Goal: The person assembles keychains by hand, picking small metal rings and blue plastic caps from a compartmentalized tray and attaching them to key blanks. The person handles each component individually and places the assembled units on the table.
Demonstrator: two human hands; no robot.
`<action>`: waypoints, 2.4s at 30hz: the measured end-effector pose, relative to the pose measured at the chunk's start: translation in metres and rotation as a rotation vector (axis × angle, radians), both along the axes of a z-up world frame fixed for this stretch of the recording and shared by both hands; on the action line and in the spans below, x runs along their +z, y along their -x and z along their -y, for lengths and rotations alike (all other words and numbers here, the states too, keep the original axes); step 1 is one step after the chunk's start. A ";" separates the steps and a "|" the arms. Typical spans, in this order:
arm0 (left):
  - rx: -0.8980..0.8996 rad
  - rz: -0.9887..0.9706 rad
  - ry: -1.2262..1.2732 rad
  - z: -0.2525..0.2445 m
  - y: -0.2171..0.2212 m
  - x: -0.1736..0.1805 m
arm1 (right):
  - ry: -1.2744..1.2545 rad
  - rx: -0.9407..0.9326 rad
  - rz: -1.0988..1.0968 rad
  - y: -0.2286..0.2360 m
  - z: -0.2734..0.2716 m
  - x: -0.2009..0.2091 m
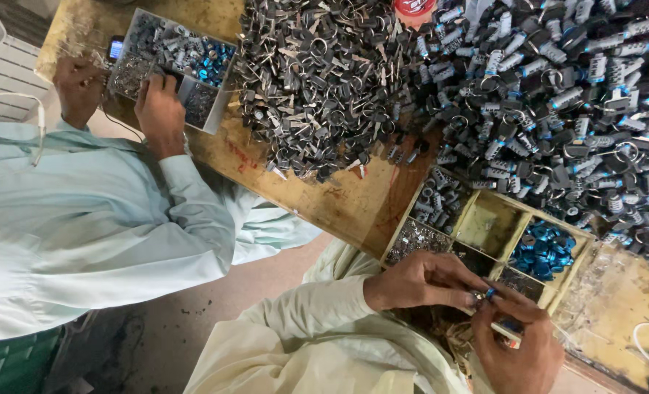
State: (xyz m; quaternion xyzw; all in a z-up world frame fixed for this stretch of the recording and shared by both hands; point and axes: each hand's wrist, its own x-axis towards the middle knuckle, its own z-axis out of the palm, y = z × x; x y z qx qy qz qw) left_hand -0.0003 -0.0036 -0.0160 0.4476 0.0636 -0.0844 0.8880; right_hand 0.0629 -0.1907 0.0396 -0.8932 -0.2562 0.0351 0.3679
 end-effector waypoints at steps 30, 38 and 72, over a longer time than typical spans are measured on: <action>0.153 0.208 -0.848 -0.028 0.007 0.069 | -0.399 0.016 -0.806 -0.020 0.011 -0.010; -0.057 0.403 -0.912 -0.034 0.017 0.058 | -0.653 0.235 -1.224 -0.019 0.059 -0.088; 0.107 0.288 -0.617 -0.004 0.003 0.035 | -0.368 0.197 -0.429 -0.047 0.144 -0.178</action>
